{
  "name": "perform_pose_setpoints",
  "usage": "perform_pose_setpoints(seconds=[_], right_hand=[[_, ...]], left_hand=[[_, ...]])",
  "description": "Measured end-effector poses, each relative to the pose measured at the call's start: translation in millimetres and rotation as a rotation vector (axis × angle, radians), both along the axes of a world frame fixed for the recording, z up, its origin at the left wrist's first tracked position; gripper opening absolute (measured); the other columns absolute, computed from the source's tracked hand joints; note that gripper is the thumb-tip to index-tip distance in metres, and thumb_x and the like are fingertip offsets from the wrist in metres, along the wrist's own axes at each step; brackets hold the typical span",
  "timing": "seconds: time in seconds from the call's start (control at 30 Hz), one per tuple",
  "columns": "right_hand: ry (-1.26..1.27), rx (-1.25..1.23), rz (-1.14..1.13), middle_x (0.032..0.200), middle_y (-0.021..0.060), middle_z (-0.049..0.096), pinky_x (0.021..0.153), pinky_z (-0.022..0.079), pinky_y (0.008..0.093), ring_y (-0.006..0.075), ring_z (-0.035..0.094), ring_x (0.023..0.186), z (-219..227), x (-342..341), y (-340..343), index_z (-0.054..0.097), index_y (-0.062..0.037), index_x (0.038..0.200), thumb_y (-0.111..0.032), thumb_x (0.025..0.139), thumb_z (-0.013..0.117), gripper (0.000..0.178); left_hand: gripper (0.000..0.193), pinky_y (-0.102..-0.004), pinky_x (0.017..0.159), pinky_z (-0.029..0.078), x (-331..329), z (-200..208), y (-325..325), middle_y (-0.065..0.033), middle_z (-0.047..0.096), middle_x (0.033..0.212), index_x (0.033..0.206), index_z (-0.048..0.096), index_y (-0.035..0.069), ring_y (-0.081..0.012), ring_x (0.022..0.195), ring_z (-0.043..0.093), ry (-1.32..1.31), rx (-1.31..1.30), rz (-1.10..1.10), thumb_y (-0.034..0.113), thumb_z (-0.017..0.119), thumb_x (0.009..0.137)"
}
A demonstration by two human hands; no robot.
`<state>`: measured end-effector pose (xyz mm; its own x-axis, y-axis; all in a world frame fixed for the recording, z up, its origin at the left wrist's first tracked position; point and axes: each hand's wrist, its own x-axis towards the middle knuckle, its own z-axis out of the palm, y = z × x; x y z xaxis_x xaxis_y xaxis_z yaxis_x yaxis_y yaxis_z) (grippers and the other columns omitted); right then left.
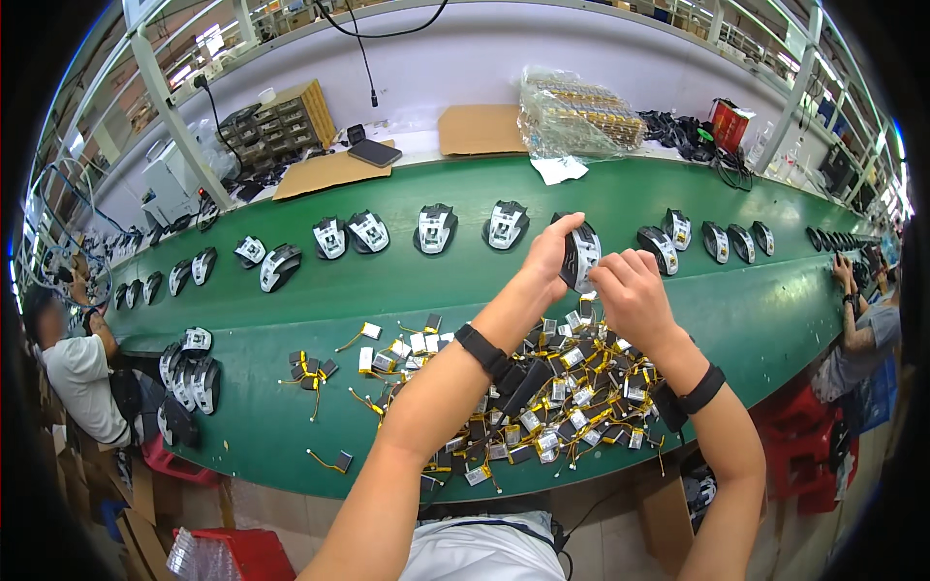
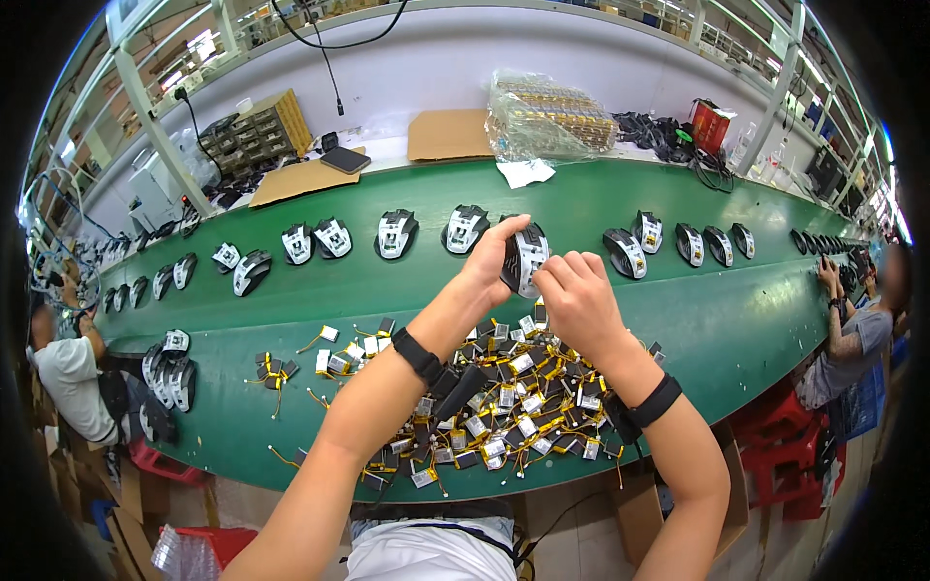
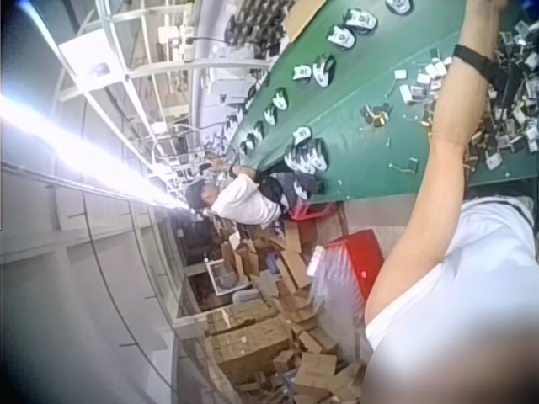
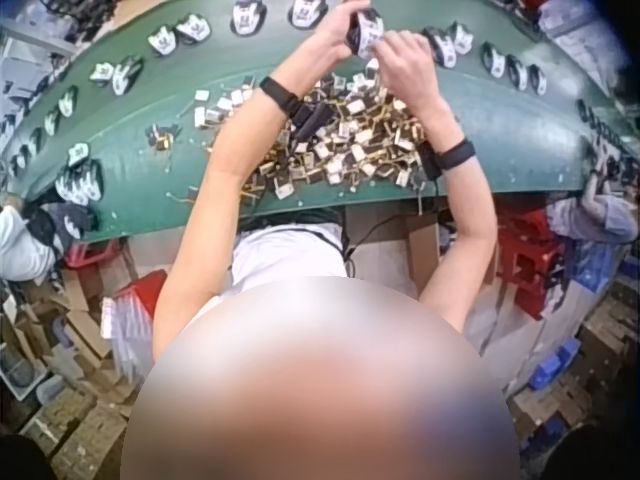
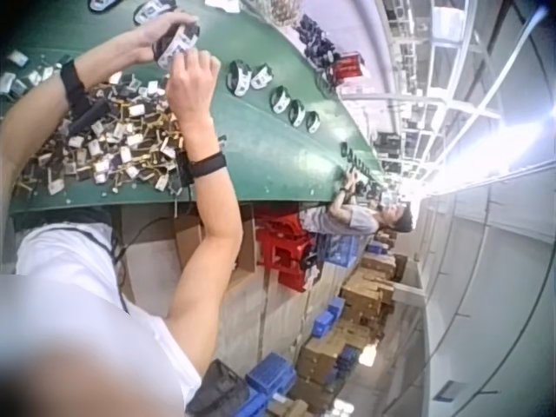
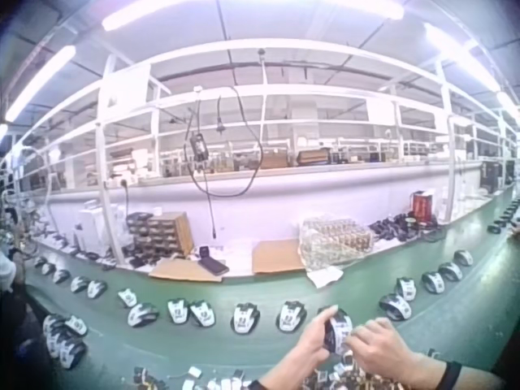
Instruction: The person assembles small electronic devices, likely computer mice, on a green factory table. They pick up a device shell, insert a battery, and place the completed unit on the table. The process is repeated for multiple units throughout the clip.
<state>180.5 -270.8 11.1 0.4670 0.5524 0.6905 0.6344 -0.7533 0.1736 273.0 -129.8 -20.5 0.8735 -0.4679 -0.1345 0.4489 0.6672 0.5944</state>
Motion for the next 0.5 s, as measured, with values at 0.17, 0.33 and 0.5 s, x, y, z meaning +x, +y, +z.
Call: perform_pose_setpoints(seconds=[0.17,0.33,0.5], right_hand=[[0.097,0.123,0.012,0.088,0.0069,0.061,0.080,0.042,0.0374,0.0248,0.057,0.083,-8,-5,5,0.065,-0.0052,0.084,-0.002,0.072,0.064,0.012],[0.327,0.460,0.011,0.084,0.0089,0.062,0.075,0.043,0.0376,0.0274,0.058,0.079,-17,-9,5,0.067,-0.0051,0.088,-0.001,0.077,0.065,0.013],[0.233,0.472,0.059,0.077,0.0085,0.060,0.069,0.042,0.0376,0.0278,0.057,0.073,-12,-14,10,0.065,-0.0042,0.084,0.001,0.072,0.064,0.013]], left_hand=[[0.016,-0.0357,0.060,0.054,-5,-5,-6,-0.0039,0.064,0.073,0.083,0.060,0.012,-0.0194,0.063,0.064,0.038,0.065,0.148,0.026,0.058,0.091],[0.019,-0.0410,0.064,0.056,-12,1,-4,-0.0083,0.064,0.073,0.084,0.057,0.008,-0.0249,0.065,0.065,0.027,0.024,0.111,0.027,0.058,0.089],[0.017,-0.0415,0.065,0.057,-19,9,-2,-0.0083,0.064,0.075,0.084,0.057,0.008,-0.0247,0.064,0.065,0.008,-0.003,0.176,0.025,0.058,0.086]])
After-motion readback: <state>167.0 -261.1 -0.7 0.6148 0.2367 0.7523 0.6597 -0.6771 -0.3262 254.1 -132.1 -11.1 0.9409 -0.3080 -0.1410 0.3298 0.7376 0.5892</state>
